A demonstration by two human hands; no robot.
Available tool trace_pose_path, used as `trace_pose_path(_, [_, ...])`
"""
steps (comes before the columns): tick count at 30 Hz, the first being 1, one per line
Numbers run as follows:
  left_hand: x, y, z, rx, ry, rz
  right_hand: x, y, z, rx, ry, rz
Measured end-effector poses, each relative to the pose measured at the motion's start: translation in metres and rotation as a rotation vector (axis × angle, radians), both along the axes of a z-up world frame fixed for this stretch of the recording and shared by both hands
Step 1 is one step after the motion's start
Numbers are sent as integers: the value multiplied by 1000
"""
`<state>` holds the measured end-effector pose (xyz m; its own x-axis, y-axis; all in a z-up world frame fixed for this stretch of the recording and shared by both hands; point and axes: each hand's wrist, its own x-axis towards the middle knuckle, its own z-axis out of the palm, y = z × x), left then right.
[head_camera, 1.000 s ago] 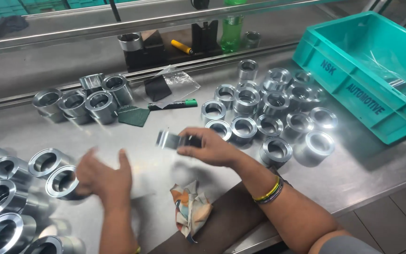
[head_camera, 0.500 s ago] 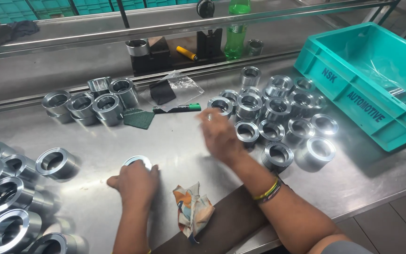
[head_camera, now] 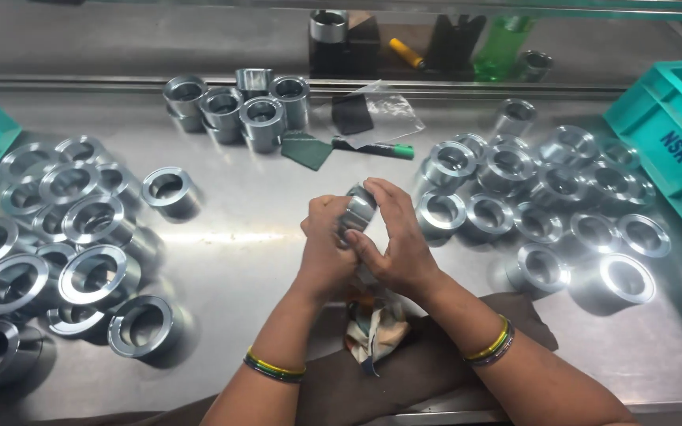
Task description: Inspecting, cleaning, and sorting metal rings at an industrial workstation.
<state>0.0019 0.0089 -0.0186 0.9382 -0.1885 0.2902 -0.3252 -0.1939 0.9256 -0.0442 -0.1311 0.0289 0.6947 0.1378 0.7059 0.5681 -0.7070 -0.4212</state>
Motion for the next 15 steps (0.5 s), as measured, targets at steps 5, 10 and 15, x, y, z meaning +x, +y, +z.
trace_pose_path(5, [-6, 0, 16, 99, -129, -165, 26, -28, -25, 1538, 1108, 408])
trace_pose_path(10, [0, -5, 4, 125, -120, -184, 19, -28, -25, 1192, 983, 508])
trace_pose_path(15, [2, -2, -4, -27, -59, -195, 20, -22, -22, 829, 743, 286])
